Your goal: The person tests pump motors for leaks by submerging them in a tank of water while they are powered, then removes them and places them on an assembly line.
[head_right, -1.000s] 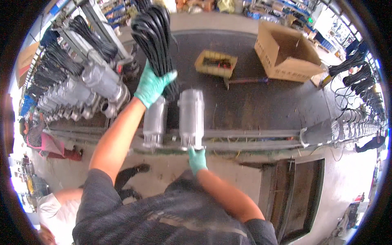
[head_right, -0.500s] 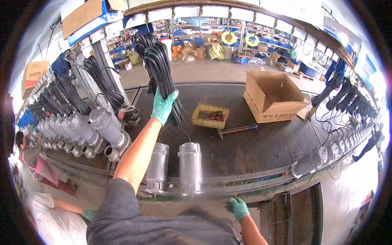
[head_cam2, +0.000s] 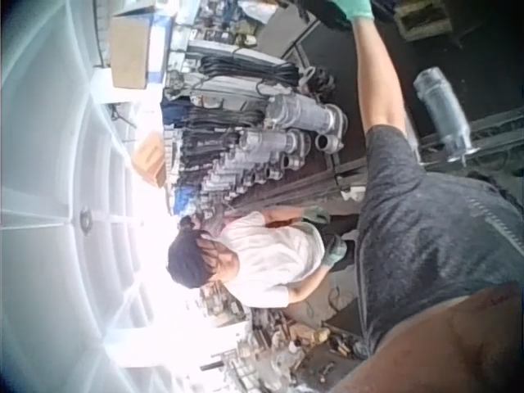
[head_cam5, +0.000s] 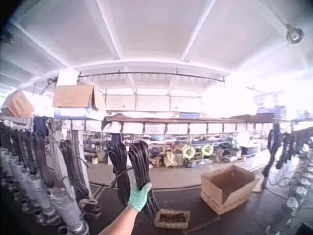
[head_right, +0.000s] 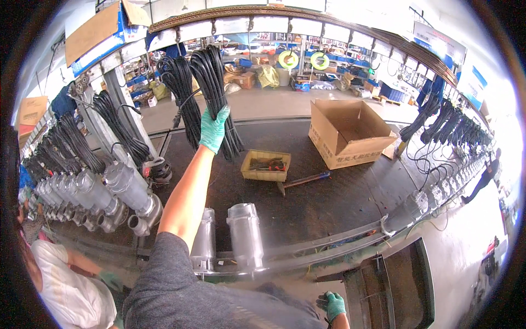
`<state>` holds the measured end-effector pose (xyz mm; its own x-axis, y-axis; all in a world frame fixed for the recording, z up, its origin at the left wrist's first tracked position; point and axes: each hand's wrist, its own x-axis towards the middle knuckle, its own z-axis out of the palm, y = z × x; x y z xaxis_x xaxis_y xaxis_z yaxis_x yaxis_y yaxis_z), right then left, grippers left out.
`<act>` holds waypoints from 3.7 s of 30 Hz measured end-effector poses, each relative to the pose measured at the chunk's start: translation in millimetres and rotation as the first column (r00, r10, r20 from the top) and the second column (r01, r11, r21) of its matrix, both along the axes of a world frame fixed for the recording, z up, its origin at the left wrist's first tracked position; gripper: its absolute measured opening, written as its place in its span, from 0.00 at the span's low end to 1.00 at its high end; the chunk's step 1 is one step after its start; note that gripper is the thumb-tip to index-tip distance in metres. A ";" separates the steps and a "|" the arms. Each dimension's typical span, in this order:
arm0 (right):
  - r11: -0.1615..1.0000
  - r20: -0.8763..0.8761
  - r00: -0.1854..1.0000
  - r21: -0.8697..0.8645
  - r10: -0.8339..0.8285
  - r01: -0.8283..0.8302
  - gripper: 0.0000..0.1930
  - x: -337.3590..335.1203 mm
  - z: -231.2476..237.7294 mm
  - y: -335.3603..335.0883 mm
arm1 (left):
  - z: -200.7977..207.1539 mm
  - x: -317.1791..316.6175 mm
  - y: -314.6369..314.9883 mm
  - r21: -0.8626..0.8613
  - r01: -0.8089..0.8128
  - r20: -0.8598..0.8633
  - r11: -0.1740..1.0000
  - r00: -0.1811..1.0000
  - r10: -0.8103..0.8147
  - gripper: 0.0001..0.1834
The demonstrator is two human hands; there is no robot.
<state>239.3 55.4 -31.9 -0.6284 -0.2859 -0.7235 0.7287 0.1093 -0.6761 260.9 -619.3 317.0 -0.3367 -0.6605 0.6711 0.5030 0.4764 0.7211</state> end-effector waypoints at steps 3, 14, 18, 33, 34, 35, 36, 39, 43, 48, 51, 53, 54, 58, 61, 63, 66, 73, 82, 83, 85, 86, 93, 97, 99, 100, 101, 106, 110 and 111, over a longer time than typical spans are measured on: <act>1.000 -0.025 0.999 0.020 -0.021 0.021 0.12 3.3 10.0 1.3 | -3.1 -2.8 6.1 0.030 0.064 0.018 0.998 0.998 -0.064 0.27; 0.998 -0.103 0.993 0.010 -0.058 0.059 0.09 -5.4 37.6 -0.5 | -1.9 -40.6 15.6 0.026 0.088 0.201 0.996 0.975 -0.091 0.29; 0.996 -0.104 0.991 0.007 -0.082 0.084 0.09 -6.4 39.7 5.0 | 1.8 -33.8 28.9 0.013 0.028 0.270 1.000 0.962 -0.031 0.33; 0.986 -0.095 0.984 0.084 0.150 -0.142 0.12 -4.5 56.5 -18.0 | 41.6 -28.2 51.0 -0.279 -0.474 0.709 0.835 0.485 0.512 0.39; 0.987 -0.099 0.984 0.082 0.147 -0.139 0.12 -7.1 54.0 -17.8 | 42.8 -30.6 49.2 -0.304 -0.483 0.680 0.822 0.494 0.542 0.39; 0.987 -0.071 0.987 0.078 0.145 -0.140 0.12 -7.0 52.1 -12.5 | 43.4 -30.3 51.7 -0.325 -0.490 0.655 0.809 0.500 0.567 0.40; 0.987 -0.042 0.989 0.076 0.144 -0.140 0.12 -6.0 49.3 -6.8 | 43.8 -30.1 53.9 -0.346 -0.498 0.629 0.795 0.506 0.590 0.40; 0.979 -0.035 0.983 0.096 0.182 -0.178 0.13 3.7 42.3 -0.3 | 39.6 -32.2 46.9 -0.360 -0.533 0.592 0.765 0.504 0.629 0.41; 0.981 -0.032 0.984 0.090 0.177 -0.173 0.12 4.5 43.1 -3.4 | -0.5 -34.8 50.6 -0.299 -0.493 0.510 0.817 0.641 0.573 0.34; 0.992 -0.078 0.990 0.041 0.118 -0.115 0.11 2.2 34.7 14.4 | -21.8 -72.0 66.3 -0.258 -0.611 0.441 0.748 0.614 0.654 0.39; 0.991 -0.078 0.995 0.121 0.063 -0.053 0.11 5.1 40.2 35.8 | -56.5 -94.5 99.2 -0.046 -0.604 0.259 0.796 0.762 0.593 0.38; 0.989 -0.064 0.998 0.145 0.013 -0.004 0.10 8.4 38.4 58.1 | -79.1 -98.0 154.0 -0.043 -0.695 0.209 0.718 0.696 0.687 0.36; 0.987 -0.057 0.998 0.159 -0.009 0.018 0.10 8.5 39.9 61.4 | -91.7 -97.6 177.8 -0.168 -0.771 0.211 0.614 0.580 0.787 0.36; 0.971 -0.064 0.997 0.235 -0.040 0.054 0.08 21.4 29.3 96.1 | -138.6 -76.3 291.4 -0.164 -0.429 0.140 0.888 0.882 0.451 0.31; 0.957 -0.206 0.978 0.276 -0.032 0.089 0.07 36.7 14.4 123.7 | -163.7 -47.4 365.7 -0.152 -0.048 0.290 0.987 0.953 0.091 0.28; 0.942 -0.256 0.967 0.323 -0.011 0.096 0.07 47.0 -2.4 155.1 | -189.9 -36.3 406.1 -0.143 0.204 0.444 0.969 0.888 -0.121 0.26; 0.924 -0.290 0.956 0.353 -0.044 0.149 0.07 68.9 -8.5 182.5 | -224.4 -24.1 453.5 -0.127 0.366 0.508 0.922 0.822 -0.256 0.23; 0.909 -0.408 0.898 0.291 -0.165 0.299 0.09 92.5 -14.5 250.8 | -243.8 6.5 517.7 -0.156 0.563 0.723 0.812 0.625 -0.294 0.18; 0.837 -0.612 0.701 0.111 -0.367 0.536 0.08 75.6 33.1 307.1 | -274.5 1.4 588.0 -0.124 0.578 0.818 0.807 0.520 -0.247 0.14; 0.799 -0.693 0.661 0.207 -0.288 0.565 0.07 74.3 34.5 319.3 | -274.3 -4.1 596.4 -0.101 0.594 0.831 0.798 0.492 -0.260 0.14; 0.737 -0.683 0.654 0.251 -0.325 0.627 0.07 73.7 40.0 338.3 | -276.5 -17.7 606.1 -0.150 0.624 0.849 0.767 0.479 -0.224 0.14; 0.717 -0.737 0.614 0.263 -0.282 0.646 0.08 73.0 51.6 345.8 | -274.4 -25.9 612.5 -0.099 0.640 0.849 0.762 0.454 -0.271 0.14; 0.499 -0.863 0.499 0.400 -0.076 0.769 0.08 44.5 58.6 418.8 | -264.7 -161.1 666.7 -0.438 0.730 0.755 0.524 0.616 -0.227 0.13; 0.378 -0.874 0.487 0.453 0.007 0.808 0.07 14.3 41.5 453.5 | -286.1 -249.1 710.6 -0.504 0.761 0.750 0.409 0.620 -0.228 0.12; 0.340 -0.854 0.514 0.509 0.082 0.791 0.07 -2.8 34.2 464.6 | -305.1 -281.2 722.3 -0.499 0.781 0.802 0.375 0.580 -0.143 0.14; 0.335 -0.853 0.515 0.509 0.078 0.793 0.07 -9.8 30.0 469.9 | -314.4 -296.0 725.4 -0.491 0.798 0.843 0.349 0.536 -0.040 0.16; 0.305 -0.815 0.566 0.574 0.126 0.760 0.08 -14.1 24.6 475.4 | -321.8 -309.4 729.7 -0.435 0.840 0.895 0.325 0.444 0.048 0.25; 0.107 -0.679 0.731 0.734 0.072 0.671 0.17 -20.8 -12.0 485.8 | -330.7 -322.8 763.6 -0.269 0.767 0.962 0.583 0.184 0.202 0.33; 0.050 -0.620 0.777 0.784 0.107 0.618 0.22 -44.3 -3.4 474.7 | -325.5 -325.3 770.4 -0.368 0.776 0.917 0.511 0.214 0.336 0.30; 0.002 -0.630 0.761 0.771 0.155 0.637 0.23 -46.1 -7.8 474.3 | -323.3 -325.3 772.4 -0.368 0.780 0.914 0.506 0.203 0.352 0.29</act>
